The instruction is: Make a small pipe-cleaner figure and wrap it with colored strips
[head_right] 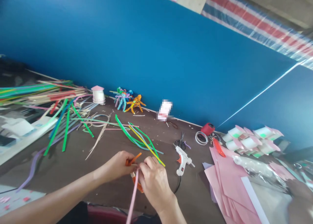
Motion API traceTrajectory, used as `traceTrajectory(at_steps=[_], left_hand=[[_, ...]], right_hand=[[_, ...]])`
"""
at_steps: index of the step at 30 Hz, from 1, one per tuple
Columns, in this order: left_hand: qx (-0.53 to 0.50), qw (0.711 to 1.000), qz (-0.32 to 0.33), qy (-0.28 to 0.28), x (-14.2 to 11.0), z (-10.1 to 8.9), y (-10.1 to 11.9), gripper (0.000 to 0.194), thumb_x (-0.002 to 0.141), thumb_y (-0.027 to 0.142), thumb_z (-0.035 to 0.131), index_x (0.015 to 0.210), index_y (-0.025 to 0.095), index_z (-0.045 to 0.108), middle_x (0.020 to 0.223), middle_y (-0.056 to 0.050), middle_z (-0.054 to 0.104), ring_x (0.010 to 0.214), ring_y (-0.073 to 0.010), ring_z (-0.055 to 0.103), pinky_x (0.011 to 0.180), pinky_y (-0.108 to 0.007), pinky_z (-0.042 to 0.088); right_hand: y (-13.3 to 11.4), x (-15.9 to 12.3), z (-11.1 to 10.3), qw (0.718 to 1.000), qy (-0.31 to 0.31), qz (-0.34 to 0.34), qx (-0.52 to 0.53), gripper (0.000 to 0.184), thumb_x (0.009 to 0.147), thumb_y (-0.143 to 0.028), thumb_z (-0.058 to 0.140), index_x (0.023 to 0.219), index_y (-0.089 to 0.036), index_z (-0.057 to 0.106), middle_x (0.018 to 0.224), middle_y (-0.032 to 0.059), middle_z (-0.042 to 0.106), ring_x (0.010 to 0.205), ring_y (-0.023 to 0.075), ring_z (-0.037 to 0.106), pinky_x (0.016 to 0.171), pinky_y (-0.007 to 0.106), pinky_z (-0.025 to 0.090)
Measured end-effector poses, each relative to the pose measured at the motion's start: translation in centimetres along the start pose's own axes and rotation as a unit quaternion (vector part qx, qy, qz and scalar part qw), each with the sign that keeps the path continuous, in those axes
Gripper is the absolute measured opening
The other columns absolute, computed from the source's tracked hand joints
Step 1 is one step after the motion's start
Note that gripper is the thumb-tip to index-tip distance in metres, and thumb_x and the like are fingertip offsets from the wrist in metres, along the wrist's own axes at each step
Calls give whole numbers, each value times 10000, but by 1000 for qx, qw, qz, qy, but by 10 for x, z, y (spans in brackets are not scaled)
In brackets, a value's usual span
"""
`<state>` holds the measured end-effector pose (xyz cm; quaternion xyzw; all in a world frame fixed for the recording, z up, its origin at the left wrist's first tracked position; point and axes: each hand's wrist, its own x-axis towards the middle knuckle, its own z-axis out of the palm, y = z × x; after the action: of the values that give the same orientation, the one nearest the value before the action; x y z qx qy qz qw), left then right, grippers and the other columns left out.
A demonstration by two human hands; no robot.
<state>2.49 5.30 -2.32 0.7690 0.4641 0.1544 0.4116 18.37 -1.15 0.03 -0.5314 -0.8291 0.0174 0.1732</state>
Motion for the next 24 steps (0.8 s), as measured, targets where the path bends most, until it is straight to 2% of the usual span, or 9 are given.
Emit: traceTrajectory(at_steps=[6,9,12,15,17,19,21,22,24], left_hand=[[-27,999,26,-10,-4,-2,-1,212,664,312,548,552,135,577,474,51,349,483,-81,312,449,-193,206],[3,996,91,14,-8,-5,1,182,686,266,563,550,147,586,511,36,434,491,-87,377,469,-195,230],[28,980,194,20,-11,-8,2,212,751,253,535,572,162,603,570,7,512,534,-101,454,503,-195,270],[35,958,282,17,-14,-12,3,205,799,225,494,664,179,640,615,-20,563,598,-120,500,572,-203,321],[25,949,314,17,-16,-14,4,198,809,225,489,710,182,655,639,-35,584,638,-131,515,624,-218,341],[-26,954,297,8,-18,-14,5,194,800,245,513,702,171,662,644,-38,586,638,-130,518,621,-220,350],[-129,963,236,-25,-19,-12,7,187,775,273,550,686,151,660,653,-35,592,624,-124,522,591,-210,361],[-191,960,197,-48,-19,-10,7,186,758,289,573,685,140,657,654,-32,596,616,-123,524,579,-206,367],[-302,940,124,-96,-20,-6,8,208,721,325,612,698,122,653,636,-23,600,593,-119,520,561,-204,374]], right_hand=[[1,-1,9,992,39,58,105,133,805,-120,483,786,-193,592,824,44,611,797,172,568,715,278,436],[2,2,14,959,30,143,243,104,785,-156,496,724,-179,577,698,23,618,660,147,578,594,235,439],[3,5,16,868,-41,246,430,173,774,-220,493,609,-171,514,427,-52,505,336,72,426,353,173,306],[3,6,17,760,-98,286,576,206,776,-265,474,594,-167,477,334,-82,437,224,40,305,285,159,198],[1,6,18,709,-76,299,634,149,745,-277,517,653,-169,471,388,-76,484,234,39,336,283,152,214],[-2,5,20,675,-24,308,670,169,694,-274,588,742,-183,454,490,-68,532,309,54,431,332,154,313],[-4,4,22,669,31,311,674,271,666,-271,635,825,-201,427,558,-69,536,421,81,518,432,183,409],[-5,3,22,681,52,306,664,307,665,-271,645,855,-210,412,565,-75,522,463,92,537,471,199,432],[-6,1,22,728,93,280,619,331,686,-268,640,898,-222,390,556,-88,479,480,98,526,483,208,435]])
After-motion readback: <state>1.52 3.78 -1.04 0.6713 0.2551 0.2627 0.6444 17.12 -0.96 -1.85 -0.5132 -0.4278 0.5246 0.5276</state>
